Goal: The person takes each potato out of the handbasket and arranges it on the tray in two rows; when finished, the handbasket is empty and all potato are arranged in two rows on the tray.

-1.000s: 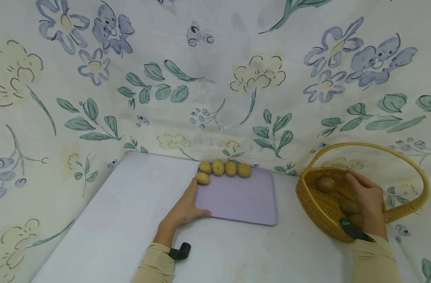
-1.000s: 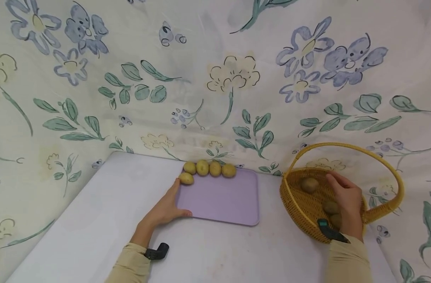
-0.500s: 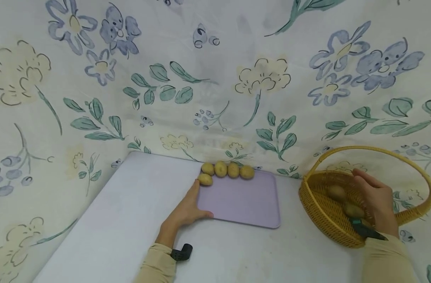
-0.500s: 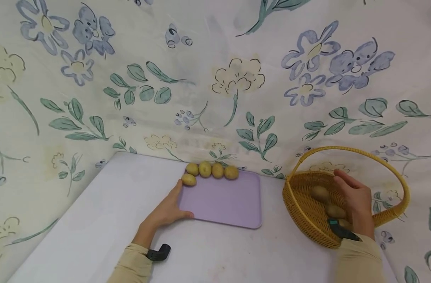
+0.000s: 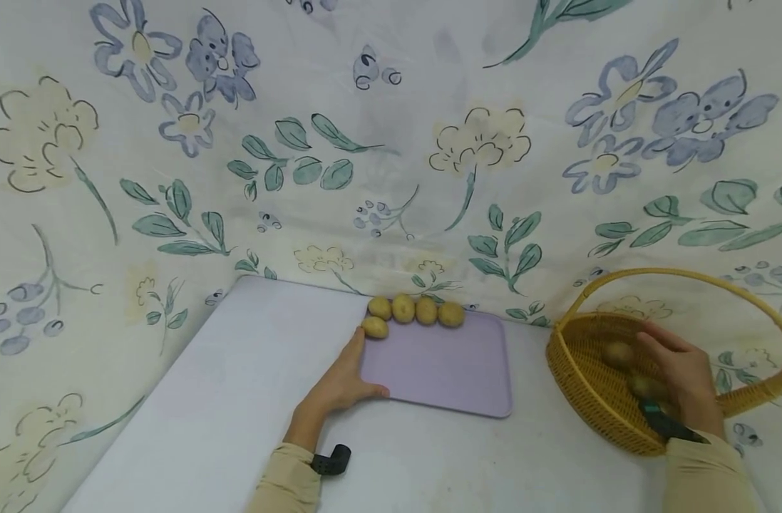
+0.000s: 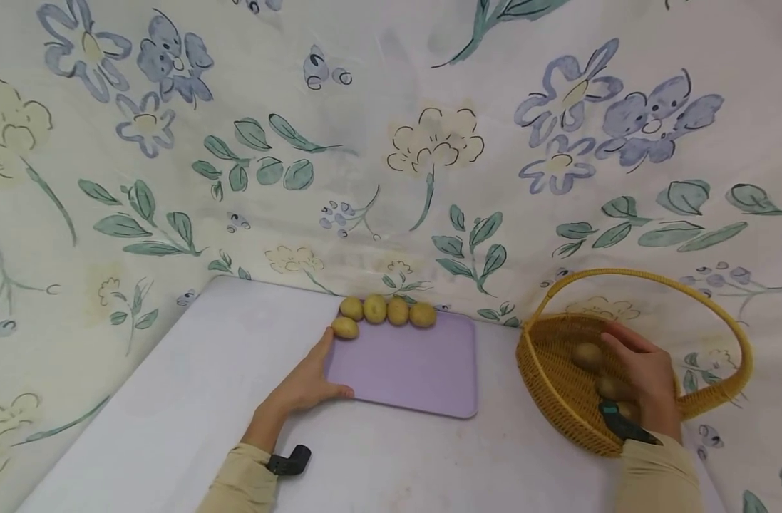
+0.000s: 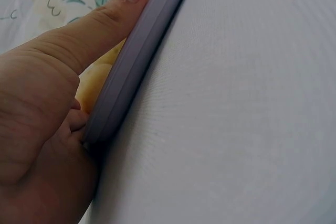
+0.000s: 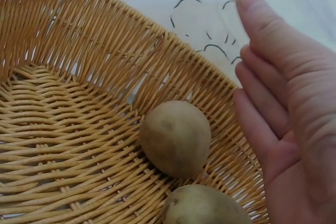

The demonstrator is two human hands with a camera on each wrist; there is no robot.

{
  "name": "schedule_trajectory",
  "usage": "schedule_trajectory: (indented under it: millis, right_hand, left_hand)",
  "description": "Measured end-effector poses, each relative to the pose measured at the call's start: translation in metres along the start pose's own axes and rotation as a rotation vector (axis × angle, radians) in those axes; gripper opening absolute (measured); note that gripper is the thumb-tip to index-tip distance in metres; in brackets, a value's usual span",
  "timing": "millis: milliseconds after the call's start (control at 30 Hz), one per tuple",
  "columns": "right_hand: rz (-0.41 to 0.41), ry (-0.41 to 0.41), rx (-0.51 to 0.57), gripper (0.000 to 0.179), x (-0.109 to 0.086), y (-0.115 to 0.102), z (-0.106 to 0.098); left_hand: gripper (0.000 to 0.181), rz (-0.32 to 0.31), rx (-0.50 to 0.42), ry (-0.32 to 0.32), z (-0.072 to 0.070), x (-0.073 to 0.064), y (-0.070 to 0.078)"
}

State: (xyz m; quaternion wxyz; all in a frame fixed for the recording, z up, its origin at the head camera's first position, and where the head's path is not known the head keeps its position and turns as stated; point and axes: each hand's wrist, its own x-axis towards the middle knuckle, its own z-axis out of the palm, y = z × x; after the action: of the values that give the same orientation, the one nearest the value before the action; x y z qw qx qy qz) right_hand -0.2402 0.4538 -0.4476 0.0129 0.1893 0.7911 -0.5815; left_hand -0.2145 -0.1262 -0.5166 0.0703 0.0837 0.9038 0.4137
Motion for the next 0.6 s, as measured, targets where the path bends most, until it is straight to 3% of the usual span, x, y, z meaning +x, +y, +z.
schedule_trajectory:
  millis: [200, 467, 600]
  right_hand:
    - [0.0, 0.025, -0.163, 0.078, 0.006, 0.003, 0.006]
    - [-0.074, -0.016, -0.213, 0.083, 0.013, 0.009, 0.006]
    - [-0.056, -0.015, -0.297, 0.086, 0.015, 0.011, 0.005]
  left_hand:
    - [0.139, 0.0, 0.001, -0.004, -0.002, 0.0, 0.0]
    - [0.139, 0.0, 0.001, 0.006, -0.001, 0.0, -0.001]
    - [0.138, 0.009, -0.005, 0.0, -0.001, 0.0, -0.001]
